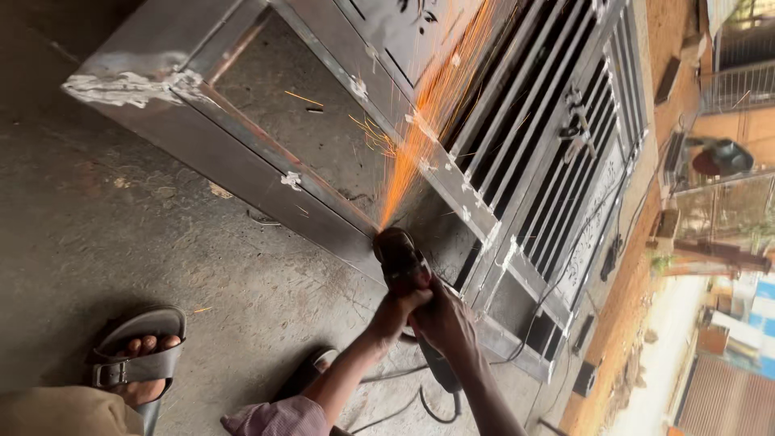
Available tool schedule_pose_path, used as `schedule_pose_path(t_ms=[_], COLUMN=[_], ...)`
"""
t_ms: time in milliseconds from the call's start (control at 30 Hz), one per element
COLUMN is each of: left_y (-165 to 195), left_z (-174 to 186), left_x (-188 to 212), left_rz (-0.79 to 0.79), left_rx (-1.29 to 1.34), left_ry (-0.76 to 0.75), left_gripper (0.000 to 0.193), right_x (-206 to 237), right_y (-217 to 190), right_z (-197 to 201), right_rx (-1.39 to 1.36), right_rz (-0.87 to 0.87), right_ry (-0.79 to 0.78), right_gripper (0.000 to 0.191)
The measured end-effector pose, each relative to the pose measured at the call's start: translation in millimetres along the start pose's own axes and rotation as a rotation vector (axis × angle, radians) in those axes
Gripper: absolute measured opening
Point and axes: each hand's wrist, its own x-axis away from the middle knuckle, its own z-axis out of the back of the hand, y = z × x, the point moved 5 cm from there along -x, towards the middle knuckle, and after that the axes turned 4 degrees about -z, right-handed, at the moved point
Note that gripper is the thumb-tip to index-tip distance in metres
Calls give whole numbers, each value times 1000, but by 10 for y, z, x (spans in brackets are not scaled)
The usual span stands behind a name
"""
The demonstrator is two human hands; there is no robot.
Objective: The person uses an angle grinder to grind weld seams on a decorative metal gate frame lying on the ground, working along the joints with both hands as sparks fly, repositioning the grinder to different corners and edges of the frame.
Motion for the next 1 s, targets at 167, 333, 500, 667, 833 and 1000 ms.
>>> schedule_pose_path(t_ms=[167,333,500,667,833,1000], left_y=[65,-1,-147,-240,-247,-369], left_z=[-50,-70,-31,-122,-85,-255], left_x=[57,6,-126,-287,-376,-445], left_rz=[20,15,-68,-187,-159,-75], left_rx=[-28,-23,-1,28,37,-48], left_ry=[-31,17,22,34,101,72], left_gripper=[68,68,68,65,64,63], right_x=[-1,-7,-26,-58,-195,-318], right_y=[-32,-34,1,53,113,602], right_z=[89,118,117,216,164,61], right_rx=[8,-30,-40,13,-73,3], right_rz=[142,140,182,211,287,198], right_ry=[82,101,80,100,92,47], right_gripper=[58,60,72,67,67,47])
